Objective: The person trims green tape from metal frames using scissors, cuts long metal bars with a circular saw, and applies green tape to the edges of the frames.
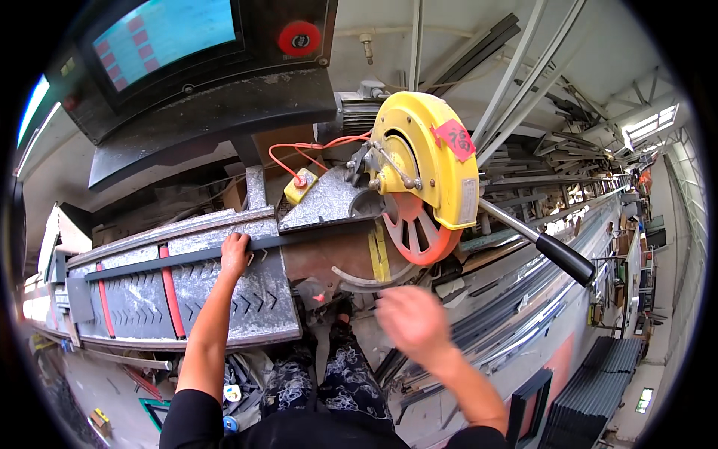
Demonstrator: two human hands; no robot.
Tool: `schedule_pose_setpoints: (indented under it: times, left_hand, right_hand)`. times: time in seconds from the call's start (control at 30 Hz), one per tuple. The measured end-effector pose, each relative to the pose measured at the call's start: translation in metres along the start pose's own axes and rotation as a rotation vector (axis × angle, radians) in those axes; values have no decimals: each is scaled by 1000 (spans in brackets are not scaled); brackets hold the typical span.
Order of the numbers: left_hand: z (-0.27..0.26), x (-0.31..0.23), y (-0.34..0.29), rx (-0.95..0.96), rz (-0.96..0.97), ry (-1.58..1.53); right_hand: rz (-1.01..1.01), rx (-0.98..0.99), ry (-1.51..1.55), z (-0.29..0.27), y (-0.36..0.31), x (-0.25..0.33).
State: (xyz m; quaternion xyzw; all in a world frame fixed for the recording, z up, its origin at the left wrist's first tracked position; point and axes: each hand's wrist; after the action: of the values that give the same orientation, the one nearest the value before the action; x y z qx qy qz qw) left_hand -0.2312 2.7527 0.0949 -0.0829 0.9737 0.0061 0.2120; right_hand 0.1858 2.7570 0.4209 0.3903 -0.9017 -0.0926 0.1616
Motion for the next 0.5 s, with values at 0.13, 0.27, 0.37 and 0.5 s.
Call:
schedule_pose_setpoints:
  times: [0.13,0.27,0.37,0.5]
  left_hand:
    - [-11,-33,8,63,1,81]
    - [11,-61,23,92,63,37]
    - [23,-70,28,93,114,52]
    - [19,-72,25,66,146,49]
  right_hand:
    - [-71,-246,-505,-149,23,-4]
    - [-34,-300,-815,-214,51,-12]
    - [168,-132,-710,-216,71,-29]
    - [664,495,-277,-209,92,-52]
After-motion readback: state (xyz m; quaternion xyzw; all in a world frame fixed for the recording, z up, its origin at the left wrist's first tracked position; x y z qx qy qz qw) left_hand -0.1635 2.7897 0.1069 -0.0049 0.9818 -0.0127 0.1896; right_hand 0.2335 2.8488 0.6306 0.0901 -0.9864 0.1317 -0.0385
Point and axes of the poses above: each hand's wrist, its own y-axis towards the middle knuckle, its own z-axis out of the palm, x = y × z, and after that the axes turned 4 degrees about -y, right-handed
